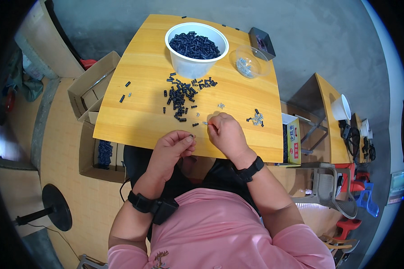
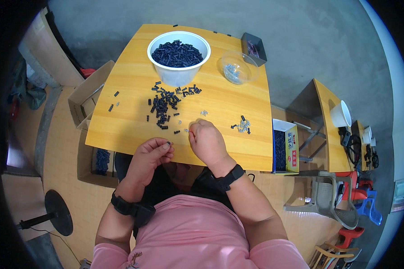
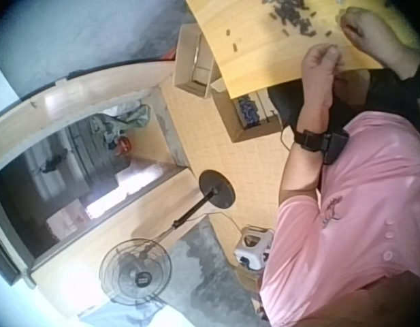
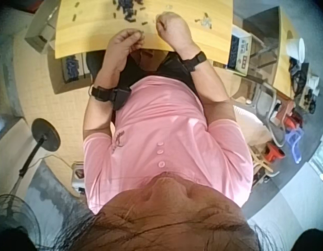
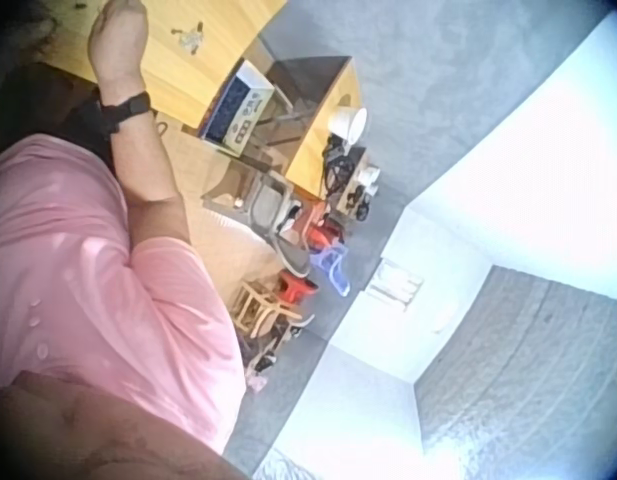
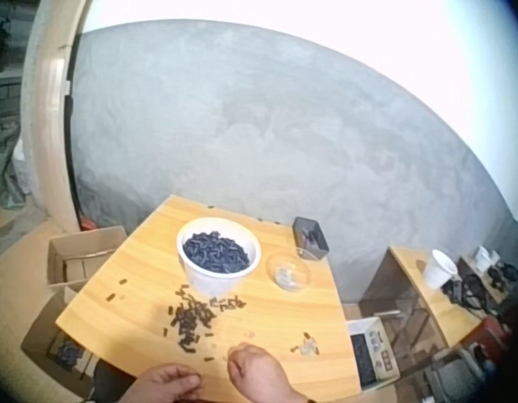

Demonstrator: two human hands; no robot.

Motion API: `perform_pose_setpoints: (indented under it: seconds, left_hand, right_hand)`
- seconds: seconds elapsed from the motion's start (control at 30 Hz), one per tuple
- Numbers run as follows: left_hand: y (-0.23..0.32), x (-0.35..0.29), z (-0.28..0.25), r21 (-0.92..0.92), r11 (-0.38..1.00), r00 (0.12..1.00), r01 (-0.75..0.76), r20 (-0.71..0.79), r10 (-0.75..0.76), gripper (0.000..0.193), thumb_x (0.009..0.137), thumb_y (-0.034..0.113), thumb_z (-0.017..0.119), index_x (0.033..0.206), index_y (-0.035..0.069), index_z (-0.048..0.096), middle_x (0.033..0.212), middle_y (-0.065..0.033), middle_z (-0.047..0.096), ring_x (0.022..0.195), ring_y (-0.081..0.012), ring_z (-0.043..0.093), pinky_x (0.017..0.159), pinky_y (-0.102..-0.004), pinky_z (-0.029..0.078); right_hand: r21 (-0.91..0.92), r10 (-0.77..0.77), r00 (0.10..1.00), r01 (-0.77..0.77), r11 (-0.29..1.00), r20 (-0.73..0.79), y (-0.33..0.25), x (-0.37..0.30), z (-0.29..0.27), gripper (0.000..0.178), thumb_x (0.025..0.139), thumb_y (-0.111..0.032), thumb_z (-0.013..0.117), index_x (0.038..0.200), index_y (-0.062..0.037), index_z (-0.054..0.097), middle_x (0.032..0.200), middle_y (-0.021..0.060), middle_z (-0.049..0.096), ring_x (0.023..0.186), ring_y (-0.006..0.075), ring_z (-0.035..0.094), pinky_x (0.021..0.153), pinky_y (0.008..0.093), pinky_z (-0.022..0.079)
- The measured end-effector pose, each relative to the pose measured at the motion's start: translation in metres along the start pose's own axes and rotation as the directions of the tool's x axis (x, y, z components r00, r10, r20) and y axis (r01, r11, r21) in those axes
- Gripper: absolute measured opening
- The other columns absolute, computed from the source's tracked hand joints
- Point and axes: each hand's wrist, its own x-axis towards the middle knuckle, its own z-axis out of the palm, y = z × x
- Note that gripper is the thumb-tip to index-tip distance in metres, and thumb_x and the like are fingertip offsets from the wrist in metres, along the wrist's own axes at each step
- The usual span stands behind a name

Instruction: Assembling small black plastic components by hand at a table.

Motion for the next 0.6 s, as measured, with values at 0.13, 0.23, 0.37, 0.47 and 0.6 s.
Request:
perform_pose_setpoints:
  seconds: [0.13, 0.23, 0.37, 0.47, 0.6]
  left_hand:
    - [0.0, 0.001, -0.001, -0.004, 1.0, 1.0, 0.007, -0.007, -0.007, 0.015, 0.09, 0.016, 0.063, 0.101, 0.005, 0.063, 0.088, -0.0031, 0.067, 0.077, -0.0103, 0.063, 0.071, -0.0225, 0.051]
    - [0.001, 0.002, -0.001, -0.006, 1.0, 1.0, 0.011, -0.009, -0.011, 0.015, 0.091, 0.016, 0.063, 0.101, 0.005, 0.063, 0.087, -0.003, 0.067, 0.077, -0.0107, 0.063, 0.071, -0.0226, 0.051]
    - [0.004, 0.004, 0.002, 0.0, 0.999, 0.999, 0.047, -0.026, -0.047, 0.014, 0.091, 0.015, 0.062, 0.101, 0.005, 0.062, 0.087, -0.0033, 0.066, 0.077, -0.0113, 0.063, 0.071, -0.0228, 0.052]
    - [0.008, 0.001, 0.005, 0.03, 0.998, 0.996, 0.055, -0.065, -0.053, 0.014, 0.091, 0.015, 0.062, 0.1, 0.004, 0.062, 0.087, -0.0041, 0.066, 0.077, -0.0118, 0.063, 0.071, -0.0231, 0.052]
    - [0.008, 0.005, 0.001, 0.03, 0.999, 0.999, 0.015, -0.035, -0.014, 0.015, 0.091, 0.014, 0.062, 0.101, 0.003, 0.062, 0.087, -0.0051, 0.065, 0.077, -0.0122, 0.063, 0.07, -0.0237, 0.052]
  right_hand:
    - [-0.029, -0.008, 1.0, 0.007, 1.0, -0.017, 0.0, 0.003, 0.002, 0.003, 0.078, -0.003, 0.059, 0.078, -0.0004, 0.058, 0.078, 0.0165, 0.058, 0.079, 0.0352, 0.059, 0.07, 0.0421, 0.05]
    - [-0.035, -0.013, 1.0, 0.012, 0.999, -0.025, 0.001, 0.004, 0.001, 0.003, 0.076, -0.003, 0.059, 0.077, -0.0007, 0.058, 0.078, 0.0165, 0.058, 0.078, 0.0353, 0.059, 0.069, 0.0422, 0.049]
    - [0.071, -0.039, 0.996, 0.045, 0.996, -0.084, 0.0, 0.003, -0.001, 0.002, 0.076, -0.003, 0.059, 0.075, -0.0016, 0.058, 0.076, 0.0167, 0.057, 0.077, 0.035, 0.059, 0.068, 0.0421, 0.049]
    - [0.06, -0.089, 0.993, 0.094, 0.994, -0.076, -0.001, 0.006, 0.005, 0.002, 0.076, -0.004, 0.058, 0.075, -0.0022, 0.059, 0.075, 0.0162, 0.056, 0.077, 0.0344, 0.059, 0.066, 0.0417, 0.05]
    - [-0.021, -0.062, 0.997, 0.061, 0.998, -0.045, -0.005, 0.006, 0.012, 0.004, 0.078, -0.005, 0.056, 0.077, -0.0028, 0.06, 0.076, 0.0148, 0.056, 0.076, 0.0336, 0.06, 0.064, 0.0406, 0.052]
